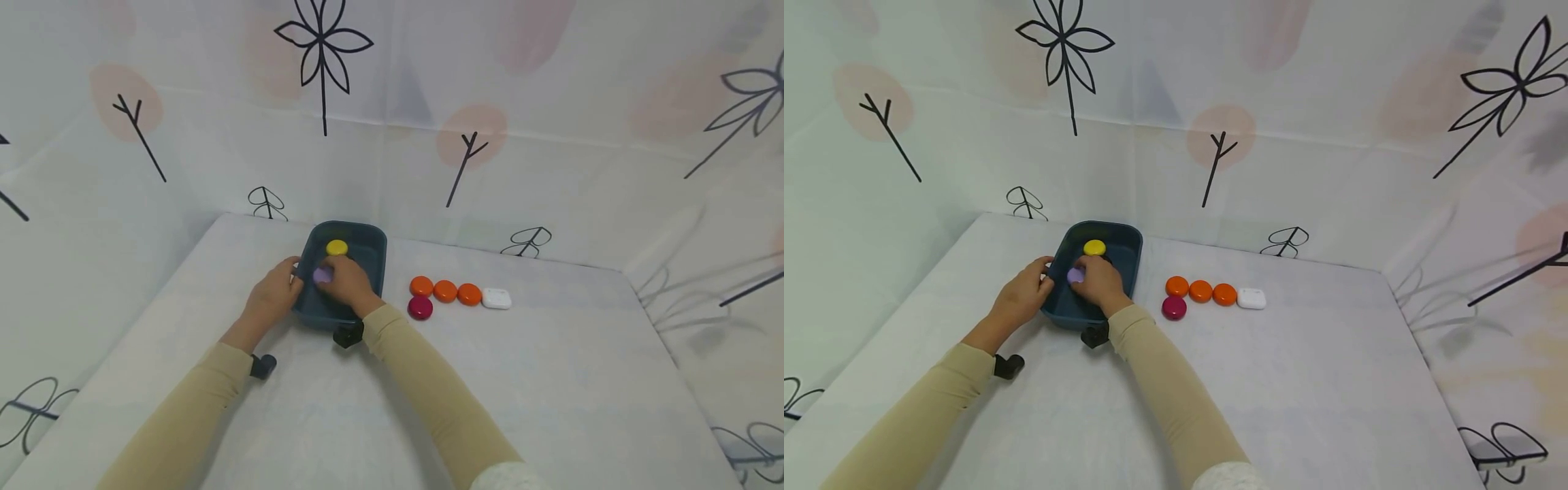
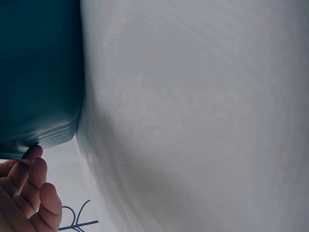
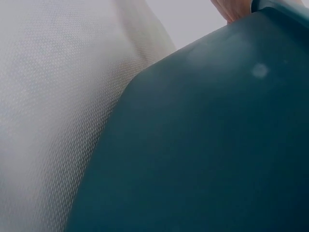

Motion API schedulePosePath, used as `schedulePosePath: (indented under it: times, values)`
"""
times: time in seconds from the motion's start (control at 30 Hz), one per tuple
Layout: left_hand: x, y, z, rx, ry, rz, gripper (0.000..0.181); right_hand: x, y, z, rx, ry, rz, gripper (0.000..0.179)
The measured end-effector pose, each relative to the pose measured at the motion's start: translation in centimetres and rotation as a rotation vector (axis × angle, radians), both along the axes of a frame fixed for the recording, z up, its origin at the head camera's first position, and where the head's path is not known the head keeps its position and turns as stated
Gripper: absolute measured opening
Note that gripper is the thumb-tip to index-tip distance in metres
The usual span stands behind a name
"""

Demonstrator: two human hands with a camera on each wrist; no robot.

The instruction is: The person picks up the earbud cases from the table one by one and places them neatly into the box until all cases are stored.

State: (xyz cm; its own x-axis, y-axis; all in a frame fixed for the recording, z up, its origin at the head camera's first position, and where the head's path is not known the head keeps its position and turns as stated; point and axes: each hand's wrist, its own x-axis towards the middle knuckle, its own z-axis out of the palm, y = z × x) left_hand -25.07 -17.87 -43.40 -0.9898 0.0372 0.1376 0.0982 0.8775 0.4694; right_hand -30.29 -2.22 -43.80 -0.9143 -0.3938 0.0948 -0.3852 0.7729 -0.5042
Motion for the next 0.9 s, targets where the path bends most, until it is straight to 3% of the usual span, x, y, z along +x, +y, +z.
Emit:
schedulePosePath:
  times: [0.57,0.9]
  values:
    - [-0.44,0.0,0.05,0.007,0.018,0.009,0.047,-0.51,0.31,0.1,-0.1,0.024,-0.015,0.041]
    - [-0.32,0.0,0.09,0.005,-0.026,0.014,0.048,-0.17,0.22,0.24,-0.108,0.003,-0.025,0.042]
